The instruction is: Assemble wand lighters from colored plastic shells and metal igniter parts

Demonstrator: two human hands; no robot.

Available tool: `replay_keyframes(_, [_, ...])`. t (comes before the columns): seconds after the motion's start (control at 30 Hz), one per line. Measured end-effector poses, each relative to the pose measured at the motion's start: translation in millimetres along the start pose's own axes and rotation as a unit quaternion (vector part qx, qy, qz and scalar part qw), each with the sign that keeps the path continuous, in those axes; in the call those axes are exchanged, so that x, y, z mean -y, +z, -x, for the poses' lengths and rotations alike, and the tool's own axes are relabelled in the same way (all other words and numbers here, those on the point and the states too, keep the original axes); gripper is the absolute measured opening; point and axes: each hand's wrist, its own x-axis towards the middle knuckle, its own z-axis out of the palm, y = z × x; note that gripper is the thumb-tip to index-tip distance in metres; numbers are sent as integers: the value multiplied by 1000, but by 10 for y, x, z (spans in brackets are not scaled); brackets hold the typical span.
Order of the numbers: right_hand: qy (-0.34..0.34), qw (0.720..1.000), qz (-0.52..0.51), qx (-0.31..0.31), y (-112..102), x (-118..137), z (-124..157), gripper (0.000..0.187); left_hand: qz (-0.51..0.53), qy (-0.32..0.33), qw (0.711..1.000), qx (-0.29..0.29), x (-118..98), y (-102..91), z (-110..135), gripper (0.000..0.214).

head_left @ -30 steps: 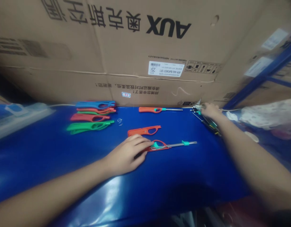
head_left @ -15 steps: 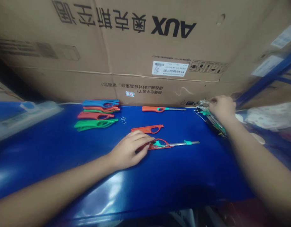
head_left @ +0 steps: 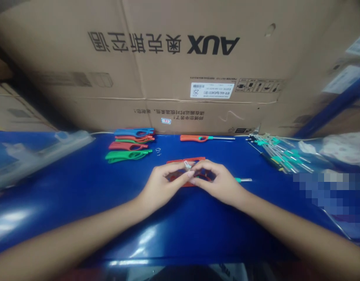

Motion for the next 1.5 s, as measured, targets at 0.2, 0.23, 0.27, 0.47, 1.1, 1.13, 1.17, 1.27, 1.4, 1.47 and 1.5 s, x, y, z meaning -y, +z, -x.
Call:
replay_keyframes(0.2, [-78, 975, 206, 33, -110, -198, 57, 5, -217, 124, 968, 19, 193, -133, 39, 29])
replay_keyframes(0.23, [-81, 968, 234, 49, -126, -218, 65, 5, -250, 157, 955, 25, 245, -154, 29, 30])
replay_keyframes(0.27, [-83, 962, 253, 63, -139, -234, 71, 6, -274, 180, 944, 36, 296, -170, 17, 31])
replay_keyframes(0.47, [-89, 951, 283, 92, -152, -227, 87, 9, -280, 129, 950, 41, 430, -201, -19, 23])
replay_keyframes(1.1, [-25, 985, 167, 40, -111, -234, 112, 5, -255, 171, 950, 53, 385, -228, 14, 17])
replay_keyframes(1.13, [-17, 986, 162, 36, -110, -239, 108, 4, -253, 162, 952, 56, 381, -227, 21, 17])
replay_keyframes(1.17, [-10, 987, 155, 34, -108, -247, 103, 3, -250, 155, 954, 60, 376, -226, 27, 16])
replay_keyframes(1.27, [2, 990, 133, 40, -95, -270, 87, 6, -247, 146, 956, 67, 365, -222, 40, 15])
replay_keyframes(1.4, [35, 995, 85, 46, -81, -285, 64, 10, -244, 144, 956, 70, 373, -224, 47, 15])
replay_keyframes(1.47, [59, 995, 59, 54, -81, -282, 54, 13, -242, 148, 956, 67, 380, -226, 49, 17])
replay_keyframes(1.5, [66, 995, 51, 57, -83, -280, 50, 14, -241, 152, 956, 66, 383, -226, 50, 17])
